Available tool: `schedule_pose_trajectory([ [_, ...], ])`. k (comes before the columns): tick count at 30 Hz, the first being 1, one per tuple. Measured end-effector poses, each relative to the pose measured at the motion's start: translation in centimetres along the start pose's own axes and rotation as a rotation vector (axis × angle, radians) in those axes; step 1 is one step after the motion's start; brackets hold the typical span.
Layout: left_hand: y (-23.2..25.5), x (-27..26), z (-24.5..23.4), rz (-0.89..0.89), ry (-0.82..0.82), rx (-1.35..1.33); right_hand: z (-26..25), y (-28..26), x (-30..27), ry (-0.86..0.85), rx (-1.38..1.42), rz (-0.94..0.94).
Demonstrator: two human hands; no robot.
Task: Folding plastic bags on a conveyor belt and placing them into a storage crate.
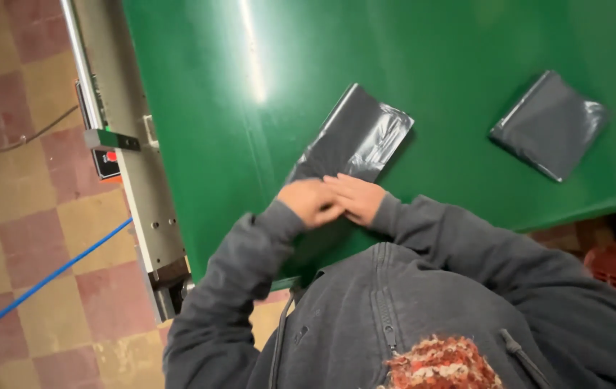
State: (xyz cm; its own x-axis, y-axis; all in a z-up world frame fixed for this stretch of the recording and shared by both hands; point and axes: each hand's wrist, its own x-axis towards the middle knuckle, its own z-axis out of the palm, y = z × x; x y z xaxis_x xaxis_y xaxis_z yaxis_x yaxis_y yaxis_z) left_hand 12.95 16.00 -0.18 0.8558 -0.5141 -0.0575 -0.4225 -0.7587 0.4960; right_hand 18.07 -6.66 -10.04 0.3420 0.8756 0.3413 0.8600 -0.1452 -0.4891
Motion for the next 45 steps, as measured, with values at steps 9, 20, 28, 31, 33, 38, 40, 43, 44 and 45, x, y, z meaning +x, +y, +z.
schedule_pose_trajectory([
  [9, -11.9, 9.9, 4.7, -0.772, -0.115, -1.032, 2.2, 6.3, -7.7, 0.464, 0.988, 1.223],
  [20, 3.9, 14.6, 2.5, -0.150, 0.576, -0.032, -2.9, 6.3, -10.1, 0.887, 1.125, 1.121],
  [28, 16.6, 29.3, 8.8, -0.114, 0.651, -0.396, -18.7, 8.7, -21.0, 1.200, -0.367, 0.889],
  [31, 16.7, 35.2, 13.3, -0.272, 0.525, -0.329, -21.9, 10.4, -23.5, 1.241, 0.036, 1.104],
  [33, 15.8, 38.3, 16.8, -0.402, 0.408, -0.193, -21.4, 13.2, -25.8, 1.196, -0.152, 0.996],
  [38, 15.7, 39.1, 19.0, -0.454, 0.373, -0.050, -19.7, 15.3, -27.3, 0.871, -0.349, 1.322],
  [40, 16.1, 38.9, 18.7, -0.465, 0.365, -0.018, -19.4, 15.5, -27.3, 0.783, -0.384, 1.384],
  [43, 17.1, 38.5, 17.5, -0.441, 0.415, 0.123, -19.1, 15.2, -26.9, 0.767, -0.376, 1.407],
  [44, 17.4, 38.7, 17.0, -0.440, 0.451, 0.173, -19.3, 15.1, -26.8, 0.804, -0.414, 1.378],
  [45, 17.8, 38.8, 16.7, -0.434, 0.481, 0.223, -19.3, 14.9, -26.9, 0.842, -0.451, 1.356],
])
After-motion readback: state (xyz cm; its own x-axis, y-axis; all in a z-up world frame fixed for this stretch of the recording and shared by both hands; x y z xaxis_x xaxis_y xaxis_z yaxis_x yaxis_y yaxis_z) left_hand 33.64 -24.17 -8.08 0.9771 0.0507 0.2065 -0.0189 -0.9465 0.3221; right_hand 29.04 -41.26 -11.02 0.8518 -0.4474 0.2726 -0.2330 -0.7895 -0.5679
